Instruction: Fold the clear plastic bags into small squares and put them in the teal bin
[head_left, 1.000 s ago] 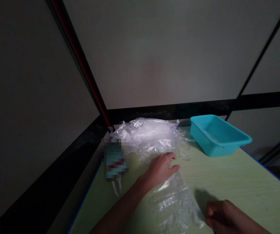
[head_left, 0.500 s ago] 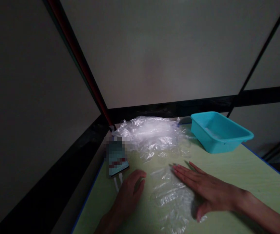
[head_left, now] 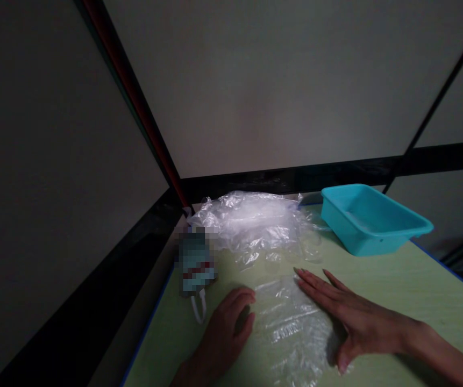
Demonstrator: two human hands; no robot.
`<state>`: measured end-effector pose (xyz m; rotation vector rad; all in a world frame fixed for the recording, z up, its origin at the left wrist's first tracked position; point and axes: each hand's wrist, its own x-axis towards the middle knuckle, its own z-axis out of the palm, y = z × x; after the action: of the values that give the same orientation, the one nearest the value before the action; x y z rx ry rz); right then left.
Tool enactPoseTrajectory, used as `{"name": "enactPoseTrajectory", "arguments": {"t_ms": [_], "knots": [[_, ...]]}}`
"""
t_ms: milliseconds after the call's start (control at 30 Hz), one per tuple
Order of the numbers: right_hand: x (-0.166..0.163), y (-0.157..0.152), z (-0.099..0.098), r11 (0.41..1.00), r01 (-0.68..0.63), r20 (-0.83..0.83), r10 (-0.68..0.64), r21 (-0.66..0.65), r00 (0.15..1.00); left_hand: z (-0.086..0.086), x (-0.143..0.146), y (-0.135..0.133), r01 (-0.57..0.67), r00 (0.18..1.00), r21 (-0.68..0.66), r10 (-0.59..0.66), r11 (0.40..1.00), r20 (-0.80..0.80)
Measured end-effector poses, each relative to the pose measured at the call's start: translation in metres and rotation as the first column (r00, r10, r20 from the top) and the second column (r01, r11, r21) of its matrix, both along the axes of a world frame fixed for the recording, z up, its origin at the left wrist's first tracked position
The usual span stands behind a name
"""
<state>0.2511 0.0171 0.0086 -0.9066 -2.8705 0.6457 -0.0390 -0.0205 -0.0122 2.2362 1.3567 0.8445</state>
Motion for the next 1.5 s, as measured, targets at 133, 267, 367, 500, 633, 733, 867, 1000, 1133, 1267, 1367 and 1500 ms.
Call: {"name": "enactPoseTrajectory", "arguments": {"t_ms": [133,267,367,500,633,733,867,1000,1133,1267,1367,1500], "knots": [[-0.011,-0.007,0.0,0.984,0.083,-0.037,-0.079,0.159,0.996,0.008,0.015,-0.003,0.006,0.988,0.014,-0.004,1.0,-0.156],[-0.025,-0.013,-0.013,0.939,0.121,-0.019,-0.121,0.322,0.992,0.021,0.047,-0.005,0.17,0.913,-0.054,-0.177,0.984,-0.368],[-0.029,-0.015,-0.025,0.914,0.135,-0.012,-0.141,0.382,0.99,0.021,0.062,-0.004,0.23,0.875,-0.055,-0.231,0.972,-0.426],[-0.029,-0.015,-0.032,0.893,0.145,-0.018,-0.152,0.427,0.988,0.008,0.065,-0.001,0.272,0.851,0.003,-0.24,0.962,-0.467],[-0.029,-0.015,-0.034,0.884,0.155,-0.012,-0.167,0.44,0.986,0.003,0.059,0.0,0.295,0.829,-0.011,-0.262,0.955,-0.494],[-0.029,-0.016,-0.035,0.886,0.165,-0.029,-0.17,0.433,0.985,0.006,0.053,0.001,0.29,0.817,-0.045,-0.272,0.956,-0.509],[-0.029,-0.017,-0.033,0.895,0.169,-0.053,-0.162,0.412,0.985,0.006,0.042,-0.002,0.25,0.829,-0.068,-0.25,0.966,-0.5],[-0.03,-0.017,-0.03,0.904,0.181,-0.067,-0.168,0.387,0.983,0.004,0.03,-0.008,0.21,0.856,-0.09,-0.227,0.974,-0.464],[-0.026,-0.016,-0.025,0.931,0.2,-0.103,-0.177,0.304,0.979,0.004,0.017,-0.014,0.182,0.925,-0.063,-0.193,0.981,-0.326],[-0.01,-0.017,-0.011,0.968,0.17,-0.183,-0.136,0.186,0.974,0.004,0.005,-0.02,0.07,0.996,0.001,-0.069,0.998,-0.058],[0.005,-0.026,0.003,0.975,0.096,-0.204,-0.054,0.201,0.977,0.002,0.0,-0.022,0.034,0.999,0.11,-0.036,0.993,0.017],[0.017,-0.049,0.013,0.954,0.023,-0.173,0.03,0.299,0.984,0.002,0.003,-0.022,0.1,0.995,0.264,-0.101,0.959,-0.008]]}}
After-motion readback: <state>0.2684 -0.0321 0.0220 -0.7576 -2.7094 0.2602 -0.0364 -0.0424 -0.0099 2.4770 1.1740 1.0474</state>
